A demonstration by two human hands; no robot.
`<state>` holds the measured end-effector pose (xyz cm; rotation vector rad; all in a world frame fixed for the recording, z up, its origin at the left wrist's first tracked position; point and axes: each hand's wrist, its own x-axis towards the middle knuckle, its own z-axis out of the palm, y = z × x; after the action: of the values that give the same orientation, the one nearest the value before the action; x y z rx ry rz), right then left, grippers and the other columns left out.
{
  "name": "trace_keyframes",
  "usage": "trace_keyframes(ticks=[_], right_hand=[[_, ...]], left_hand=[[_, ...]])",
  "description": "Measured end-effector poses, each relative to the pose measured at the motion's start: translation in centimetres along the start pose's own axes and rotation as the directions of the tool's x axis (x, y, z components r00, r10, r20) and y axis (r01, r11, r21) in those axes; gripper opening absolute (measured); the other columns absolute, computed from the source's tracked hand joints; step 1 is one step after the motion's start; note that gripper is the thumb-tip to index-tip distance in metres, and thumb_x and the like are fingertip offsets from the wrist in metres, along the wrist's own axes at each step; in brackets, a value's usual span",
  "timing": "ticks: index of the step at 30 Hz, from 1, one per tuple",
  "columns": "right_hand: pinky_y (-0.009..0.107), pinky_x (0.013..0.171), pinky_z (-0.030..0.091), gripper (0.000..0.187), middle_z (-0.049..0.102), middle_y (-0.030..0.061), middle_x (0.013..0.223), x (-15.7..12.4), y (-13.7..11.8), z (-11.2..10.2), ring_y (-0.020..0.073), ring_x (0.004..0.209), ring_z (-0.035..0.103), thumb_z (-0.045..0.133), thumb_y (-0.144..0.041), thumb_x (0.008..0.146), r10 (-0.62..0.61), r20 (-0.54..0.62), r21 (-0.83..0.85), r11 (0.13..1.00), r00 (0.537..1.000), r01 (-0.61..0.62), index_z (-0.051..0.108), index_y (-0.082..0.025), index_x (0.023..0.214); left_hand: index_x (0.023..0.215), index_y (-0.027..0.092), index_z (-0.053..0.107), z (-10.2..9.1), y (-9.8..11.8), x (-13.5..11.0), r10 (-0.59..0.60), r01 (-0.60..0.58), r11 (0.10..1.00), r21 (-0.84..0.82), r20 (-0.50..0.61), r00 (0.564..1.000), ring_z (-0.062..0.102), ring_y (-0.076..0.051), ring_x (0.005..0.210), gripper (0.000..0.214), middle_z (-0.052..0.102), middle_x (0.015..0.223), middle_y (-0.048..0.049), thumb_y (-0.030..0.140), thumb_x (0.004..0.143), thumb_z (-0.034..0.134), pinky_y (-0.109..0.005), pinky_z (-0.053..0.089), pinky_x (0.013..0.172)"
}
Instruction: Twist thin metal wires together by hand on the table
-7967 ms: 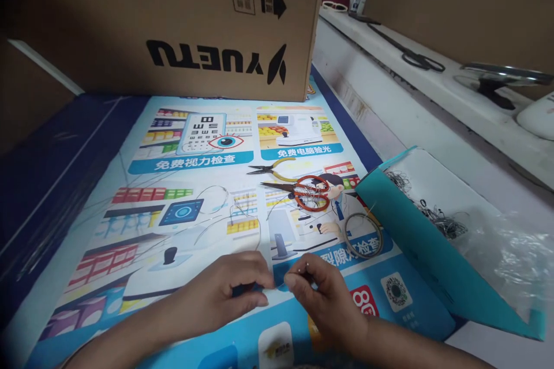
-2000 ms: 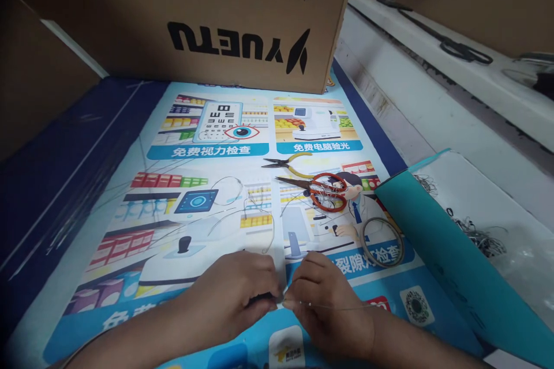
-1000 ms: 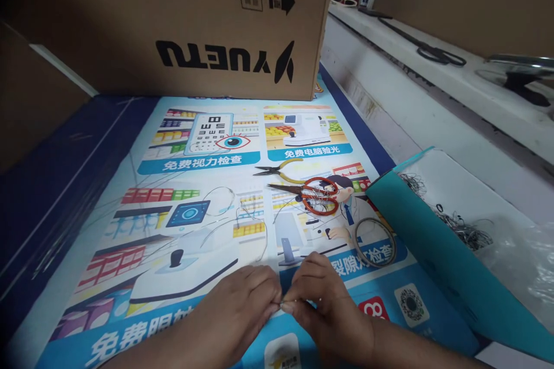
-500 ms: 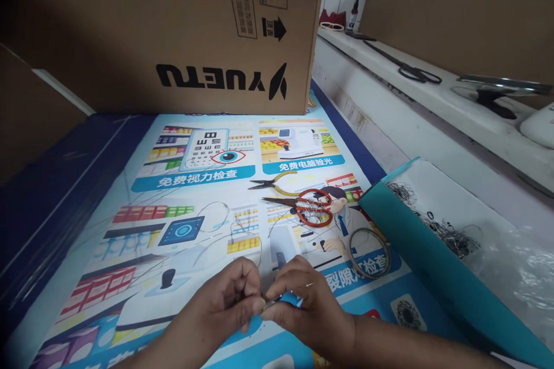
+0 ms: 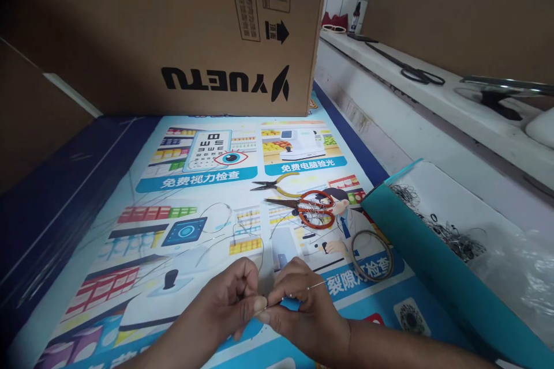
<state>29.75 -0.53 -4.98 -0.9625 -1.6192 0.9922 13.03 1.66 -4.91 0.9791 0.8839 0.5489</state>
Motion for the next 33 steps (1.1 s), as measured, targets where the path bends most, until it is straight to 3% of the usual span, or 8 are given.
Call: trace_keyframes(ticks=[5,9,16,21,24,27,33], right_hand=[[0.030,0.069,0.043,0.010,0.056,-0.0017,0.069,0.1,-0.4,-0.1,0.0137,0.066,0.053,0.068,-0.020,0.077,0.012,-0.005,0.045,0.999,1.000,-0.012,0.058,-0.023,0.077],[0.029,0.067,0.043,0.008,0.055,0.0007,0.069,0.1,-0.7,-0.7,0.0154,0.069,0.053,0.066,-0.026,0.078,0.138,0.047,0.087,0.986,0.989,-0.141,0.063,-0.020,0.074],[0.026,0.066,0.040,0.011,0.051,-0.0010,0.071,0.2,-0.3,-2.9,0.0136,0.069,0.048,0.068,-0.026,0.078,0.395,-0.042,0.345,0.868,0.918,-0.357,0.060,-0.020,0.073],[0.024,0.063,0.037,0.010,0.054,-0.0008,0.072,0.3,-0.6,-2.6,0.0126,0.069,0.047,0.065,-0.029,0.081,0.520,0.035,0.277,0.815,0.853,-0.508,0.063,-0.019,0.079],[0.024,0.059,0.037,0.011,0.055,-0.0002,0.072,0.4,-0.9,-2.0,0.0126,0.066,0.047,0.064,-0.030,0.081,0.488,0.133,0.189,0.842,0.863,-0.505,0.067,-0.019,0.083],[0.025,0.062,0.039,0.009,0.057,0.0004,0.074,0.4,-1.0,-1.4,0.0136,0.069,0.050,0.063,-0.027,0.082,0.382,0.198,0.143,0.900,0.903,-0.413,0.067,-0.020,0.084],[0.027,0.064,0.041,0.007,0.058,0.0015,0.074,-0.1,-0.5,-1.1,0.0150,0.070,0.053,0.062,-0.026,0.084,0.216,0.183,0.098,0.967,0.959,-0.237,0.065,-0.020,0.083]], left_hand=[[0.070,0.020,0.037,-0.2,-0.3,0.0,0.075,-0.075,0.995,0.072,0.011,0.997,0.029,-0.007,0.050,0.034,0.036,0.058,0.0086,0.044,0.077,0.061,-0.019,0.022,0.045],[0.073,0.021,0.036,-0.5,0.1,-0.3,0.101,-0.107,0.986,0.127,0.058,0.993,0.027,-0.009,0.055,0.031,0.032,0.061,0.0080,0.043,0.082,0.055,-0.021,0.022,0.049],[0.076,0.021,0.036,-0.8,1.5,-0.8,0.052,-0.048,0.976,0.213,-0.012,0.999,0.028,-0.010,0.059,0.019,0.033,0.065,0.0071,0.028,0.087,0.050,-0.022,0.026,0.051],[0.076,0.022,0.036,-0.6,1.4,-1.0,0.060,-0.051,0.975,0.214,-0.037,0.997,0.030,-0.009,0.056,0.016,0.034,0.063,0.0080,0.022,0.086,0.048,-0.021,0.026,0.049],[0.076,0.022,0.036,-0.3,1.5,-1.1,0.064,-0.058,0.982,0.177,-0.033,0.997,0.030,-0.009,0.055,0.016,0.035,0.063,0.0080,0.022,0.086,0.049,-0.021,0.026,0.049],[0.074,0.021,0.037,0.0,1.6,-1.3,0.065,-0.061,0.987,0.148,-0.022,0.998,0.030,-0.009,0.055,0.018,0.036,0.063,0.0079,0.023,0.085,0.051,-0.021,0.027,0.049],[0.074,0.020,0.039,0.2,1.5,-1.2,0.020,-0.020,1.000,0.006,0.036,0.999,0.037,-0.007,0.050,0.019,0.040,0.060,0.0082,0.027,0.083,0.055,-0.019,0.031,0.047]])
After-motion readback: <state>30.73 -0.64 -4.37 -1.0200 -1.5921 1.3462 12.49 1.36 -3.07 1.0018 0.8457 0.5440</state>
